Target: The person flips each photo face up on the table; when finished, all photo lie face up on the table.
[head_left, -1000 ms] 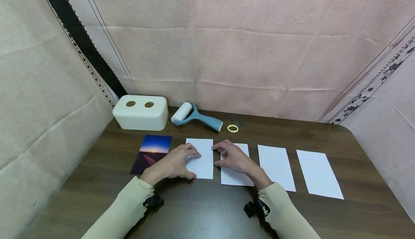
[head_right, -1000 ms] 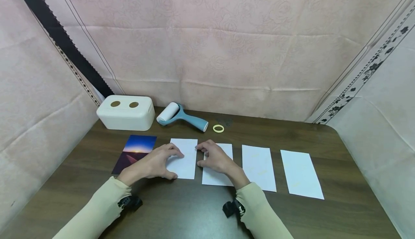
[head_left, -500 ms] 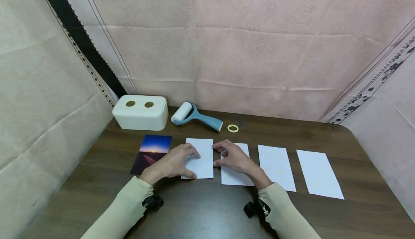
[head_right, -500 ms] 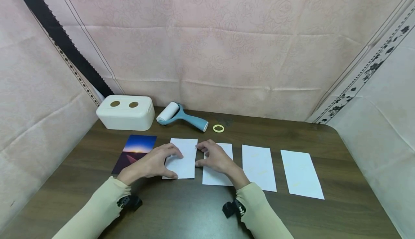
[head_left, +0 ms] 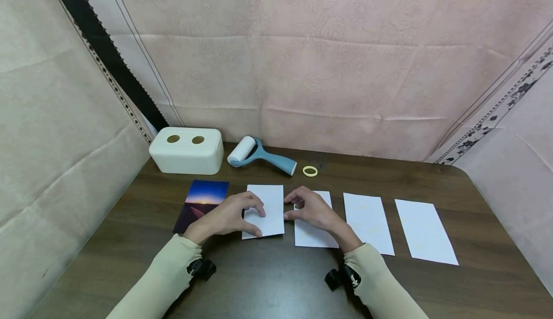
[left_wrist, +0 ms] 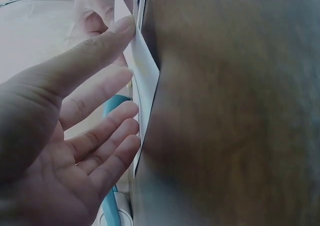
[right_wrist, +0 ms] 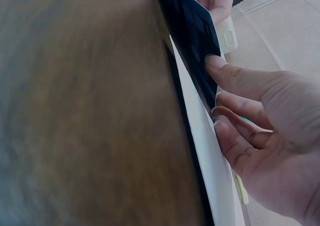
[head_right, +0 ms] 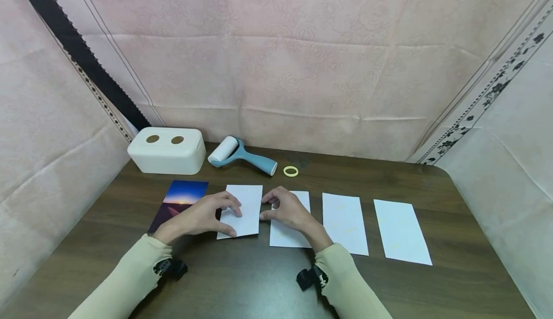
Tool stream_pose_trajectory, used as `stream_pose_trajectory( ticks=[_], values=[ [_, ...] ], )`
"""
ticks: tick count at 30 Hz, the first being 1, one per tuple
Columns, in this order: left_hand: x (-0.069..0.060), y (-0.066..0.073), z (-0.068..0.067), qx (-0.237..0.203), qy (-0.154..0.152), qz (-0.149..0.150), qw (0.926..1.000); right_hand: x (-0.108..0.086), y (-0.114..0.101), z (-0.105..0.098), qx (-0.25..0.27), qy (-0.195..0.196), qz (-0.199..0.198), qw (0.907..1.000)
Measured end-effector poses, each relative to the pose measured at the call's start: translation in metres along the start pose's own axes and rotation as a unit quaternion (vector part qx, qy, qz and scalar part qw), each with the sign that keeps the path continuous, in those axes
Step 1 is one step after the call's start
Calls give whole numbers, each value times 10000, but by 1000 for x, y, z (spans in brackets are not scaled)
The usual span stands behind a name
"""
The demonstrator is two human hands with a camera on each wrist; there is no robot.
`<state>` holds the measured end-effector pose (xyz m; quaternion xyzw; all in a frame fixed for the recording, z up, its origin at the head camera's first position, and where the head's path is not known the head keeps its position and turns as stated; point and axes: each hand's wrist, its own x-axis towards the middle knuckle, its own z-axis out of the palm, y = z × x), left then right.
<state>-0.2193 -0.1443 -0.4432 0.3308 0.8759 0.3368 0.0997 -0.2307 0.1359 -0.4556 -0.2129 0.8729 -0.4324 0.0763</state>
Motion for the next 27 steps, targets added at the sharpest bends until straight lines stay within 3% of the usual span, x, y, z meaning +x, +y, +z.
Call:
stream_pose_trajectory(
  ticks=[10,17,22,27],
  values=[
    [0,0,-1,155,-98,-145,9997,1,-1,2,111,130,29,9998],
    [1,0,3,129,252,-50,9996,2,-4,3,113,50,-228,9997],
    [3,4,9,-175,613,-407,9971,1,-6,5,94,5,-484,9988],
    [9,7,17,-404,1030,-859,9901,1,-8,8,215,-92,-617,9978]
  ],
)
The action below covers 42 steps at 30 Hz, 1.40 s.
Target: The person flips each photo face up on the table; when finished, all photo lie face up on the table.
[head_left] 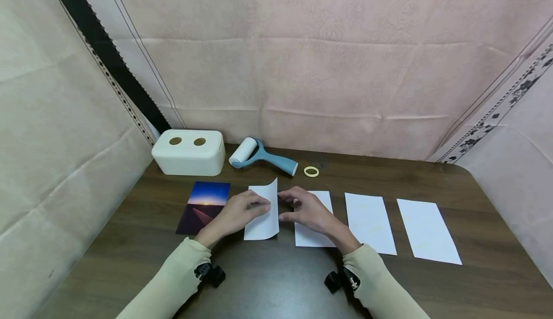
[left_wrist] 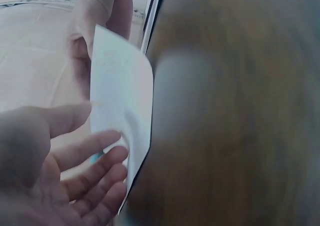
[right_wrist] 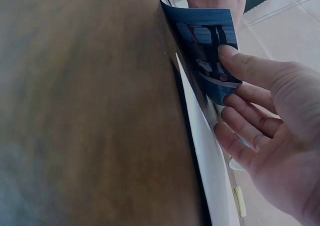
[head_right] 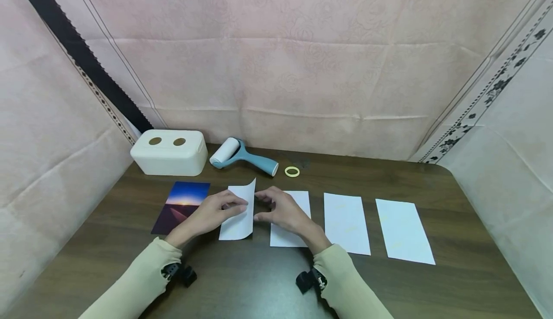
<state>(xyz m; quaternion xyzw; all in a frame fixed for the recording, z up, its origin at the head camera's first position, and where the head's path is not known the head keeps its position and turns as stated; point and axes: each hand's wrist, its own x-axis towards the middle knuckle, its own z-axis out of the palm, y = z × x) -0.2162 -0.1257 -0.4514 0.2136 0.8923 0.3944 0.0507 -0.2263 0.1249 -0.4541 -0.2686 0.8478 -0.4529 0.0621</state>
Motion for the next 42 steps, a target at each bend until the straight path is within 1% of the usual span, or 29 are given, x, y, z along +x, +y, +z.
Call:
stream_pose_trajectory(
  ticks=[3,6,13,19,21,27,33,36,39,42],
  values=[
    [2,1,5,-89,213,-319,9992,-1,-1,2,91,-71,27,9999],
    [4,3,8,-213,333,-534,9978,-1,-2,3,138,-132,33,9998],
    [6,9,10,-498,450,-846,9941,0,-3,6,144,-121,-1,9998],
    [5,9,12,-635,572,-957,9917,0,-5,9,203,-88,-138,9997],
    [5,8,13,-683,611,-1005,9907,0,-6,10,193,-80,-119,9997],
    [6,8,13,-949,720,-1143,9863,1,-6,13,221,-36,52,9997],
    [5,11,9,-1390,859,-1133,9800,1,-6,17,458,94,243,9986],
    [6,12,6,-1615,815,-1184,9764,1,-4,18,586,160,301,9977],
    [5,13,2,-1805,723,-1116,9745,1,-4,18,662,234,385,9968],
    [5,14,-4,-2045,652,-1044,9711,1,-5,18,771,323,479,9953]
  ],
)
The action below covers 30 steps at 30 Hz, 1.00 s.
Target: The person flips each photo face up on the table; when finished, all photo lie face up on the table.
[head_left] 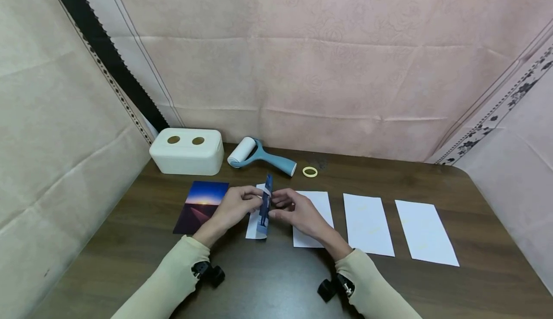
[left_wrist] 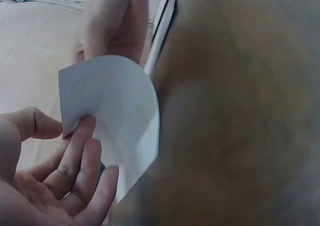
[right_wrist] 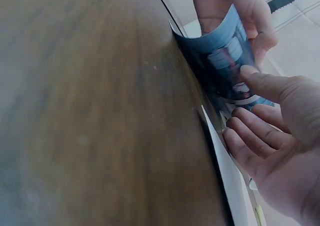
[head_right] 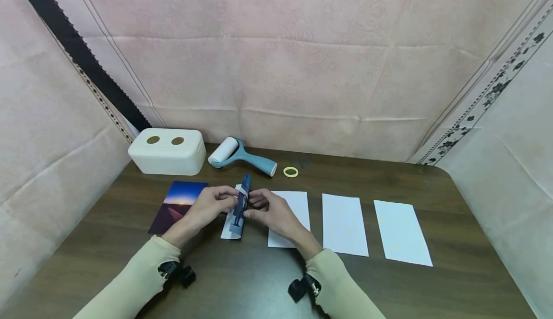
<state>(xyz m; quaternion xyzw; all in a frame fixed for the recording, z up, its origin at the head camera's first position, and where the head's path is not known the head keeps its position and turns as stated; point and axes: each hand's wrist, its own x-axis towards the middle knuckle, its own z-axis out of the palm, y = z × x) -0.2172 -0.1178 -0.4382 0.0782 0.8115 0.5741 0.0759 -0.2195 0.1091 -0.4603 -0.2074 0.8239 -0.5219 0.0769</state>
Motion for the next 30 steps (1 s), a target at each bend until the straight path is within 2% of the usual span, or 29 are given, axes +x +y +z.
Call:
stream_pose_trajectory(
  ticks=[4,8,13,18,25,30],
  values=[
    [0,5,-10,-415,-97,72,9991,1,0,0,148,86,-34,9998],
    [1,8,-18,-723,-162,286,9968,0,2,-1,291,141,-129,9994],
    [3,8,-23,-979,-172,459,9940,-1,3,-1,651,231,15,9976],
    [5,6,-26,-1087,-72,322,9935,-1,3,0,950,469,318,9939],
    [6,4,-29,-1152,119,210,9930,0,4,-1,697,1199,508,9890],
    [7,1,-31,-1077,120,315,9936,0,6,-1,595,1430,532,9865]
  ],
)
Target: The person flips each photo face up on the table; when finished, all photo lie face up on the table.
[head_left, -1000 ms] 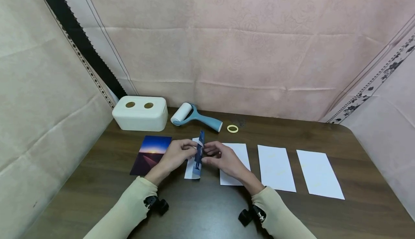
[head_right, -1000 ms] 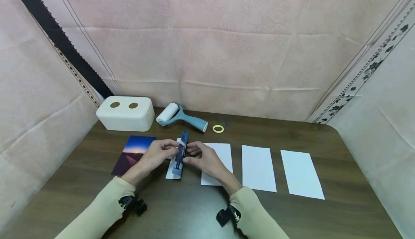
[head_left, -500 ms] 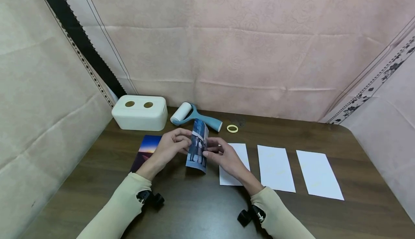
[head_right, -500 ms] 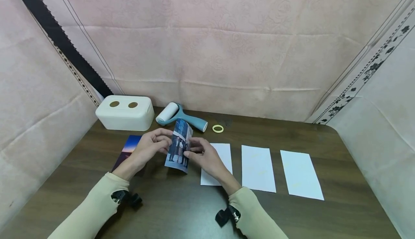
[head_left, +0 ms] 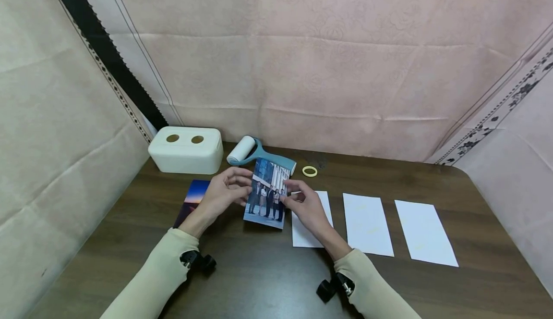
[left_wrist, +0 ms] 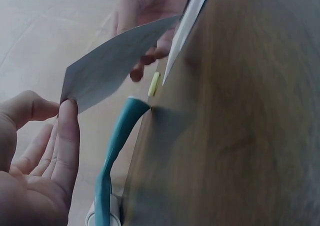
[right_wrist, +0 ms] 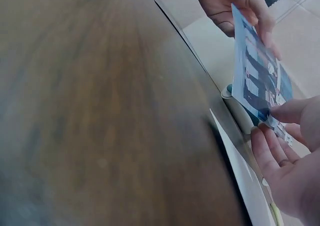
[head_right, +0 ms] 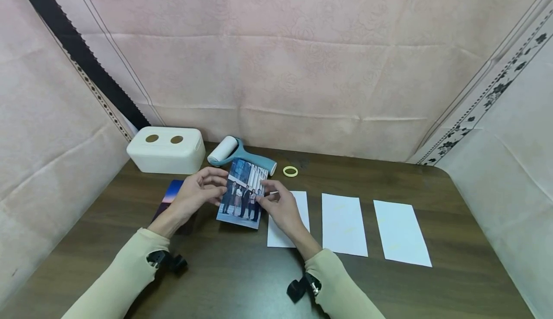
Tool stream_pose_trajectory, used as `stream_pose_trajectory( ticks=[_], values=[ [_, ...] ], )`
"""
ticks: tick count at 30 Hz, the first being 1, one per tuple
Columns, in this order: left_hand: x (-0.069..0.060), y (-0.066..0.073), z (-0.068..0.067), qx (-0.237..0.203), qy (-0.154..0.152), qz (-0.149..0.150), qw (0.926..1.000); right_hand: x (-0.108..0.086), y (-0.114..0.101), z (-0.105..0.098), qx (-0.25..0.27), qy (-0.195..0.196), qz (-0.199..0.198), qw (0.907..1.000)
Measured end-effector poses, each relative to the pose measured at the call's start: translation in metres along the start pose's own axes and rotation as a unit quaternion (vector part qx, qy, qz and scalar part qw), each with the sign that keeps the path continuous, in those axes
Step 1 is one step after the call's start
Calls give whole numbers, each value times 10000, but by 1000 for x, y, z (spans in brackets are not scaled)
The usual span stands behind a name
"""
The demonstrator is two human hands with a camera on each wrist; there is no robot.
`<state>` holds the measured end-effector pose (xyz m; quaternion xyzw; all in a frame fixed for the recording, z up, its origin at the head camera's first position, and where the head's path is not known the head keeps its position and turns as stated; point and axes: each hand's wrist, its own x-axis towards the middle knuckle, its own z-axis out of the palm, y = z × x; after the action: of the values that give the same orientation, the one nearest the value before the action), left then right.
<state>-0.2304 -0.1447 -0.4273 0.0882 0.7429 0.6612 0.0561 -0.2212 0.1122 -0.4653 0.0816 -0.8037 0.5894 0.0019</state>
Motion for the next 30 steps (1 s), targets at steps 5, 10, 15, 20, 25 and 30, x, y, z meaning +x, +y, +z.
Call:
stream_pose_trajectory(
  ticks=[5,10,15,20,25,30],
  values=[
    [-1,-1,-3,403,-191,-37,9990,0,2,1,17,110,22,9999],
    [1,-5,-5,724,-207,-123,9971,0,2,2,-15,132,63,9999],
    [2,-8,-11,1027,-257,-82,9943,0,3,4,-42,55,14,10000],
    [4,-10,-17,1053,-443,-99,9934,-1,3,5,17,-76,-47,10000],
    [4,-13,-22,1030,-615,-118,9927,-2,4,6,-80,-198,-12,9998],
    [5,-18,-24,1130,-729,-99,9909,-2,3,7,-346,-347,-94,9988]
  ],
)
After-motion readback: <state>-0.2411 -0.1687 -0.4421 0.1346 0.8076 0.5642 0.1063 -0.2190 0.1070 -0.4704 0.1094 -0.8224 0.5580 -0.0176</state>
